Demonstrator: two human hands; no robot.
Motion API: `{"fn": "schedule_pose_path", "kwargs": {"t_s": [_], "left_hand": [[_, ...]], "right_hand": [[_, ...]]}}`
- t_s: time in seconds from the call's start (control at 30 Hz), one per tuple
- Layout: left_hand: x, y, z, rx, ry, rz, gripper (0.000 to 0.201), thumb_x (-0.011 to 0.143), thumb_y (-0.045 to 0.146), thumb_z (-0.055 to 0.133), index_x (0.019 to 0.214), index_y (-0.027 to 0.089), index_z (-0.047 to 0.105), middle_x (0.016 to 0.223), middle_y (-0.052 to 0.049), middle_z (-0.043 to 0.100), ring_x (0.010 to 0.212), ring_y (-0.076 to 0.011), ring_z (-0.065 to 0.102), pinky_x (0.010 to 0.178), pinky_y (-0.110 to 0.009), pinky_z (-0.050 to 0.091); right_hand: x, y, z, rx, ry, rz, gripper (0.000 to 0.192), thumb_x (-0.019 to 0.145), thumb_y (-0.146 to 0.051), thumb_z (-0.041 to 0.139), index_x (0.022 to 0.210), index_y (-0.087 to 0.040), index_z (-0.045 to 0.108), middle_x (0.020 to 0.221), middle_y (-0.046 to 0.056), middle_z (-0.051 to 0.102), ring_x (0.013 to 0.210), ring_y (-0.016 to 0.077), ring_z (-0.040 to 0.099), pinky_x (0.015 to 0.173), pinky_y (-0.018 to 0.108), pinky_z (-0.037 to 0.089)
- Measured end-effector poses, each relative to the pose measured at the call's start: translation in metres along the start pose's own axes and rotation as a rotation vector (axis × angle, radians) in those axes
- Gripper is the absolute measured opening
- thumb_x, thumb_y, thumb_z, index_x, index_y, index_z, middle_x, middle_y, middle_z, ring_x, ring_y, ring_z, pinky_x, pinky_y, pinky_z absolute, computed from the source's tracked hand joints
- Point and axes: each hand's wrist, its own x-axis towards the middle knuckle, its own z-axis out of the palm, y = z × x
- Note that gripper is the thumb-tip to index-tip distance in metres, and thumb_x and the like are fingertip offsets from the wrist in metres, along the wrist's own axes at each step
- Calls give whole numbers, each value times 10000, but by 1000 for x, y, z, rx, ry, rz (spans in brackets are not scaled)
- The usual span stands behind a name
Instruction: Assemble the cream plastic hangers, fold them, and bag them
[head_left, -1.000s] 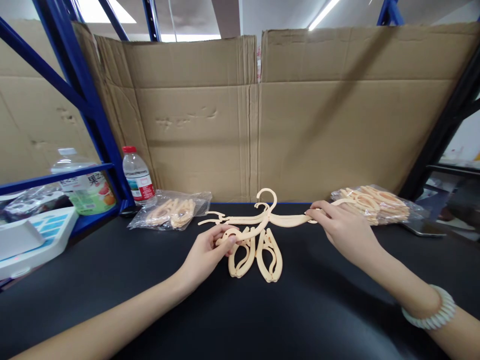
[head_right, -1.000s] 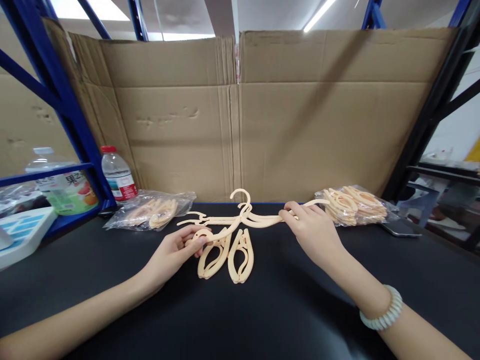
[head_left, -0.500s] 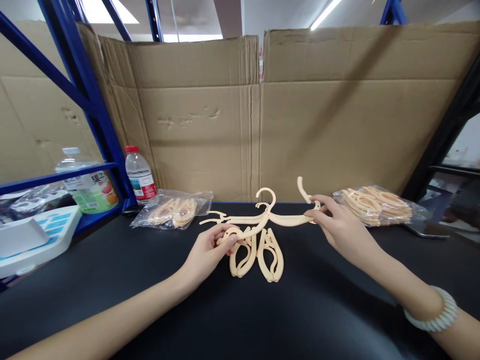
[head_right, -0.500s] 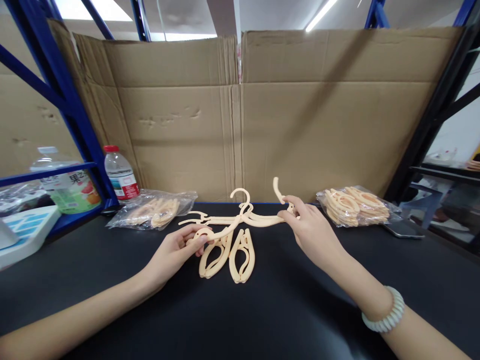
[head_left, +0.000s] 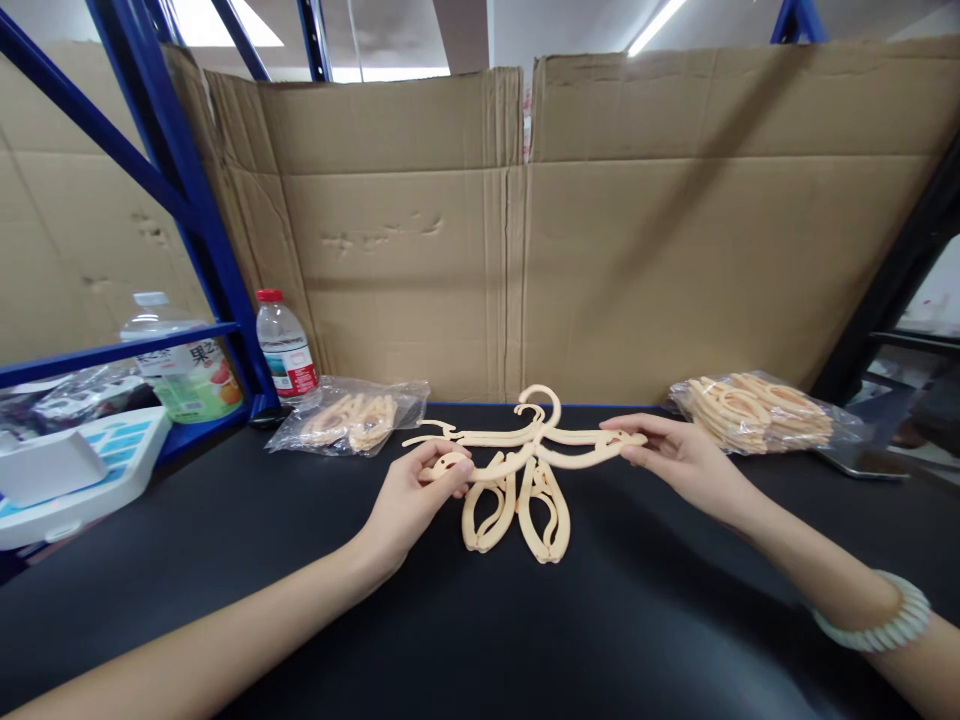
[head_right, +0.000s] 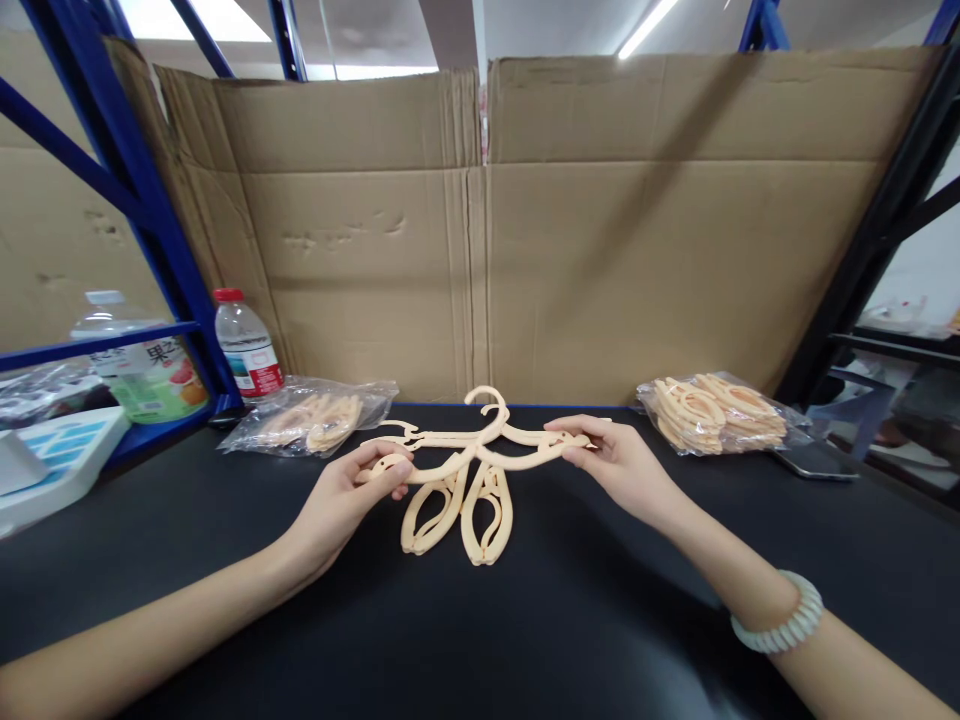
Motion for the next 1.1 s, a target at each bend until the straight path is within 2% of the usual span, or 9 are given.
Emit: {"fn": "schedule_pose_path", "kwargs": {"t_s": [0.1, 0.23, 0.4, 0.47, 0.53, 0.63, 0.8, 0.97, 1.1], "left_hand": [[-1, 2, 1, -109, 1, -25, 260, 706, 341, 748, 785, 155, 585, 685, 19, 615, 599, -110, 571, 630, -240, 492], [-5, 7, 7, -192, -9, -30, 285, 681, 310, 780, 813, 153, 581, 705, 19, 626, 606, -99, 568, 589, -213, 489], [-13, 9, 19, -219, -95, -86, 277, 699, 316, 775, 754, 135, 573, 638, 19, 602, 542, -76, 537, 516, -182, 459], [-16, 10, 23, -224, -138, -115, 299, 696, 338, 776, 765, 135, 568, 595, 25, 587, 489, -70, 517, 479, -182, 447], [-19, 11, 25, -224, -170, -117, 319, 694, 357, 777, 753, 136, 554, 580, 28, 578, 472, -67, 507, 460, -179, 440], [-20, 12, 25, -215, -161, -101, 329, 705, 371, 769, 745, 132, 547, 579, 30, 572, 469, -57, 499, 457, -170, 437], [-20, 14, 24, -204, -116, -104, 328, 705, 365, 772, 758, 129, 550, 566, 32, 573, 465, -53, 499, 447, -157, 426], [-21, 12, 23, -251, -154, -92, 311, 707, 342, 773, 775, 140, 548, 617, 30, 586, 477, -53, 502, 449, -160, 425], [-19, 13, 21, -261, -208, -18, 285, 715, 288, 770, 898, 149, 602, 856, -30, 648, 741, -121, 609, 650, -220, 507]], "right_hand": [[-2, -2, 3, 131, -6, 70, 330, 805, -428, 654, 1045, -202, 664, 915, 66, 671, 756, 176, 606, 728, 324, 532], [-6, -5, 19, 403, 35, 127, 400, 777, -354, 714, 1119, -224, 551, 841, 16, 628, 709, 136, 571, 677, 286, 518], [-12, -21, 45, 517, 100, 104, 291, 746, -333, 755, 829, -211, 505, 796, -8, 620, 701, 126, 587, 641, 254, 504], [-14, -29, 52, 496, 3, 99, 259, 762, -338, 741, 832, -199, 535, 819, 10, 634, 750, 143, 611, 667, 268, 513], [-17, -35, 55, 504, -159, 97, 225, 797, -332, 709, 878, -188, 556, 841, 24, 649, 760, 148, 623, 681, 281, 523], [-21, -40, 54, 538, -331, 58, 147, 861, -297, 643, 901, -183, 560, 854, 20, 650, 727, 125, 619, 675, 276, 526], [-25, -42, 50, 476, -441, 22, 123, 893, -273, 603, 944, -177, 660, 918, 32, 634, 766, 120, 610, 723, 276, 521], [-26, -40, 52, 417, -539, 53, 298, 908, -297, 577, 1194, -237, 637, 1036, 58, 636, 822, 137, 610, 756, 297, 532], [-26, -41, 51, 409, -515, 21, 353, 924, -332, 547, 1270, -269, 582, 1149, 73, 596, 889, 157, 623, 799, 330, 540]]}}
